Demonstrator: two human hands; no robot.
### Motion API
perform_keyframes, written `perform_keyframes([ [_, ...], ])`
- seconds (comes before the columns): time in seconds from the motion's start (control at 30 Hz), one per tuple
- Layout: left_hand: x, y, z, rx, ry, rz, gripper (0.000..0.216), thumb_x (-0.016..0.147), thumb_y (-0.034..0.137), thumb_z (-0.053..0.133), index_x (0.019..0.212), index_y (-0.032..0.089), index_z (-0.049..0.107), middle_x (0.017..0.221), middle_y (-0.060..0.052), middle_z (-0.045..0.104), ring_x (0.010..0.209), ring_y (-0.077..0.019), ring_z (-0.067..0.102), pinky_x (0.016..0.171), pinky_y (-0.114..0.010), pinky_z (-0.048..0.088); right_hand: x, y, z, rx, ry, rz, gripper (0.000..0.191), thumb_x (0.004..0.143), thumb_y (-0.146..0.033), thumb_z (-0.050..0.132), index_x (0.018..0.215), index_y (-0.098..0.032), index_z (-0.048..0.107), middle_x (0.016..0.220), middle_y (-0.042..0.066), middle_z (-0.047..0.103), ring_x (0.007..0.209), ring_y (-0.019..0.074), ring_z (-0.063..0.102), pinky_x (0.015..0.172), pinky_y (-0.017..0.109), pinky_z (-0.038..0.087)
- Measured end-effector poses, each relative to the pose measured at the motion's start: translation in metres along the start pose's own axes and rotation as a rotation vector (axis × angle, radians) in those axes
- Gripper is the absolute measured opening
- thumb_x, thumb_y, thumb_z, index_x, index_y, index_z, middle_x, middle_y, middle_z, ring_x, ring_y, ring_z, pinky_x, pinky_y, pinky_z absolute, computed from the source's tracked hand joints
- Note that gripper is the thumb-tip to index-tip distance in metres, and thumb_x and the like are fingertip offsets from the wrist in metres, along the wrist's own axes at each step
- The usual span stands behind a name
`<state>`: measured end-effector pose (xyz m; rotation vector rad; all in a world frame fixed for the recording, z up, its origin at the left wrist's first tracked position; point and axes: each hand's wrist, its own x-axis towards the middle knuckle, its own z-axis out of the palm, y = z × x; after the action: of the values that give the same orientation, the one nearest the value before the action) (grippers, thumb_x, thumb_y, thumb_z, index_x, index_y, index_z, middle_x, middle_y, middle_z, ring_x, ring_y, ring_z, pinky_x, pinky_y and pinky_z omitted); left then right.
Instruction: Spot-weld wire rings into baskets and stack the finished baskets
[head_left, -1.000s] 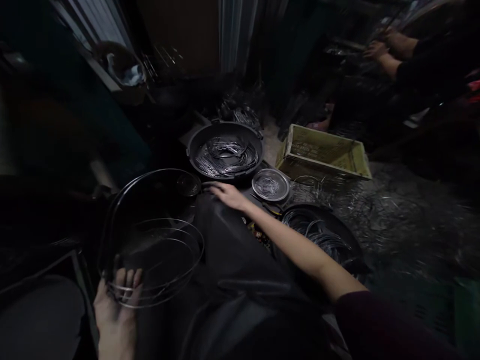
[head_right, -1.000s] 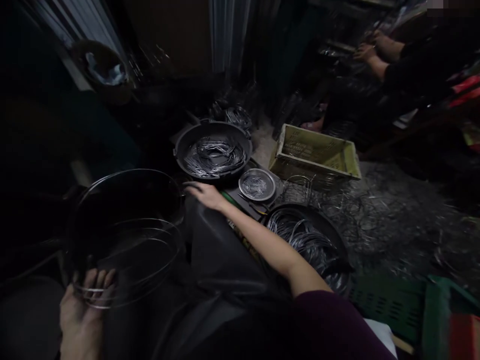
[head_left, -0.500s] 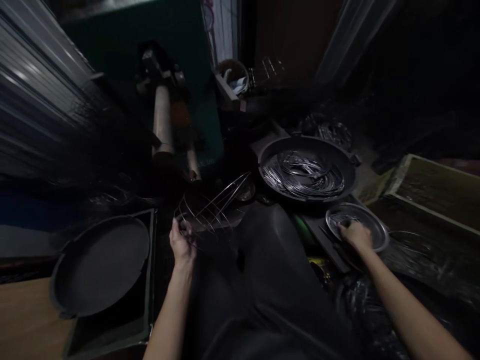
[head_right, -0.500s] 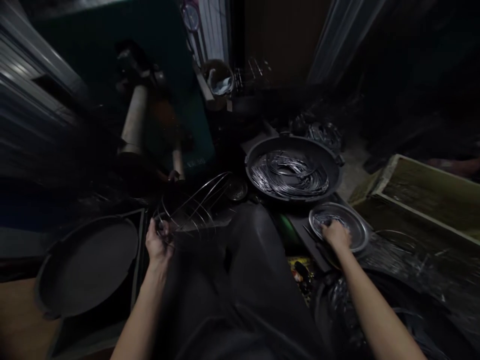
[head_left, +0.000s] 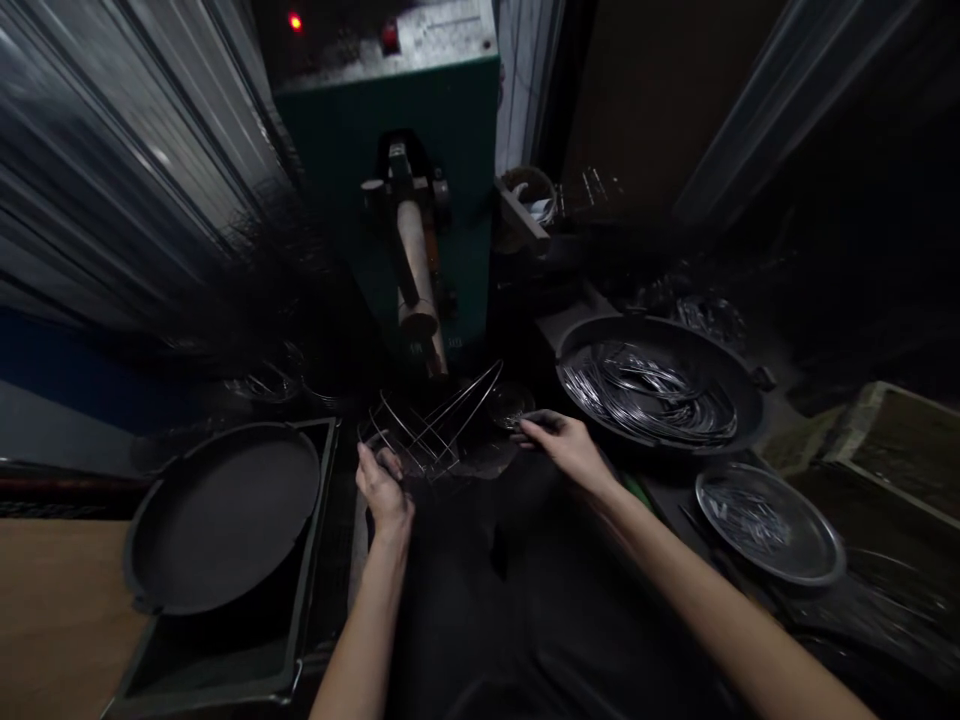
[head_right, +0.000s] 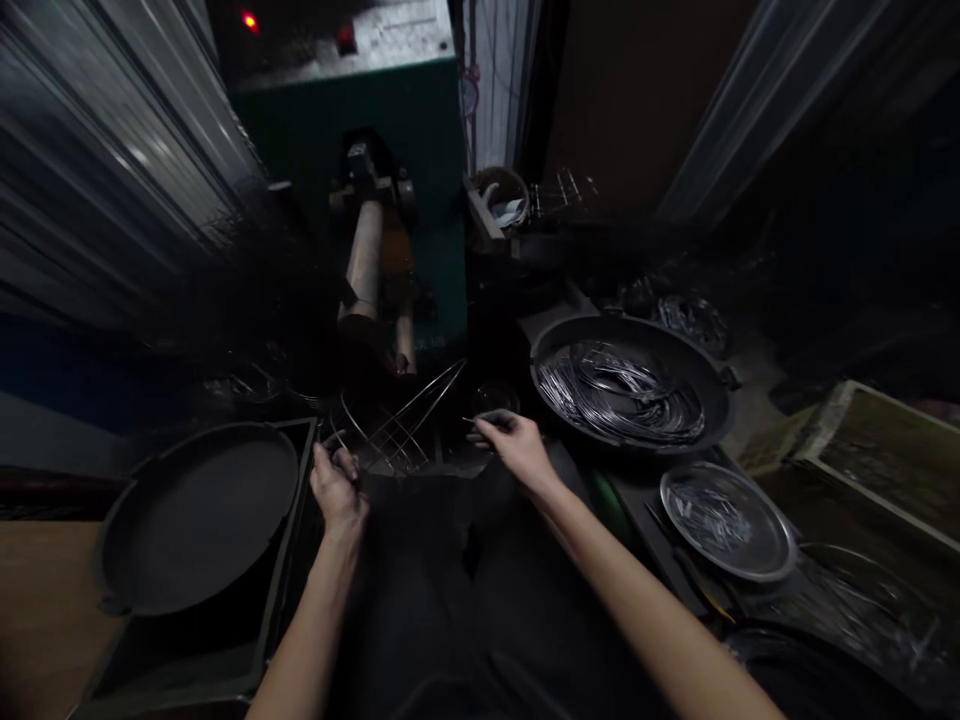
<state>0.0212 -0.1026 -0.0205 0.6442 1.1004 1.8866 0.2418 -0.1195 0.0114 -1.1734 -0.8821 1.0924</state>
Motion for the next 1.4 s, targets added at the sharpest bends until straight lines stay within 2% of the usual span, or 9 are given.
perform_keyframes([
  [0.07, 0.004, 0.001, -0.005, -0.002, -0.002, -0.004, 0.043, 0.081, 0.057, 0.047, 0.069, 0.015, 0.052, 0.040, 0.009, 0.030, 0.036, -0.0042, 0.026, 0.040, -0.018, 0.021, 0.007, -0.002, 0.029, 0.085, -0.026, 0.048, 0.033, 0.051, -0.037, 0.084, 0.065, -0.013, 0.065, 0.059, 0.005, 0.065, 0.056, 0.0153, 0.063, 0.053, 0.024, 0.051],
  [0.17, 0.012, 0.002, -0.012, 0.014, 0.003, -0.001, 0.042, 0.081, 0.056, 0.047, 0.076, 0.015, 0.056, 0.040, 0.009, 0.030, 0.036, -0.0042, 0.026, 0.040, -0.018, 0.021, 0.012, -0.005, 0.056, 0.189, -0.047, 0.086, 0.034, 0.052, -0.034, 0.085, 0.069, -0.011, 0.066, 0.060, 0.004, 0.064, 0.054, 0.0108, 0.060, 0.047, 0.017, 0.046],
  [0.3, 0.026, 0.002, -0.021, 0.048, 0.007, 0.005, 0.043, 0.081, 0.055, 0.048, 0.085, 0.014, 0.059, 0.041, 0.009, 0.030, 0.036, -0.0045, 0.026, 0.039, -0.018, 0.021, 0.010, -0.010, 0.078, 0.336, -0.061, 0.163, 0.037, 0.047, -0.033, 0.086, 0.070, -0.012, 0.066, 0.062, 0.001, 0.062, 0.054, 0.0076, 0.056, 0.042, 0.014, 0.039],
  [0.4, 0.038, 0.003, -0.026, 0.069, -0.026, -0.023, 0.043, 0.082, 0.054, 0.047, 0.088, 0.013, 0.060, 0.041, 0.009, 0.030, 0.036, -0.0049, 0.025, 0.038, -0.018, 0.021, 0.008, -0.012, 0.088, 0.363, -0.058, 0.186, 0.036, 0.045, -0.032, 0.086, 0.068, -0.013, 0.066, 0.063, 0.000, 0.062, 0.054, 0.0071, 0.054, 0.040, 0.014, 0.037],
  [0.7, 0.058, 0.007, -0.025, 0.116, -0.044, -0.043, 0.042, 0.082, 0.051, 0.048, 0.086, 0.011, 0.063, 0.040, 0.008, 0.030, 0.035, -0.0053, 0.027, 0.036, -0.017, 0.020, 0.011, -0.011, 0.101, 0.362, 0.008, 0.273, 0.029, 0.046, -0.024, 0.085, 0.066, -0.014, 0.066, 0.065, 0.001, 0.061, 0.051, 0.0064, 0.050, 0.038, 0.015, 0.034],
  [1.17, 0.076, 0.013, -0.016, 0.082, -0.062, -0.087, 0.049, 0.075, 0.057, 0.054, 0.082, 0.009, 0.063, 0.035, 0.010, 0.028, 0.033, -0.0050, 0.026, 0.037, -0.018, 0.017, 0.020, -0.023, 0.118, 0.350, 0.060, 0.294, 0.021, 0.053, -0.015, 0.081, 0.060, -0.014, 0.061, 0.057, 0.000, 0.059, 0.047, 0.0067, 0.051, 0.035, 0.014, 0.034],
  [1.4, 0.073, 0.030, -0.018, -0.014, -0.133, -0.209, 0.037, 0.080, 0.044, 0.052, 0.087, 0.010, 0.063, 0.035, 0.009, 0.028, 0.031, -0.0040, 0.022, 0.035, -0.017, 0.014, 0.018, -0.024, 0.119, 0.368, 0.053, 0.317, 0.016, 0.060, -0.014, 0.079, 0.067, -0.014, 0.064, 0.062, -0.001, 0.061, 0.051, 0.0068, 0.055, 0.038, 0.013, 0.038],
])
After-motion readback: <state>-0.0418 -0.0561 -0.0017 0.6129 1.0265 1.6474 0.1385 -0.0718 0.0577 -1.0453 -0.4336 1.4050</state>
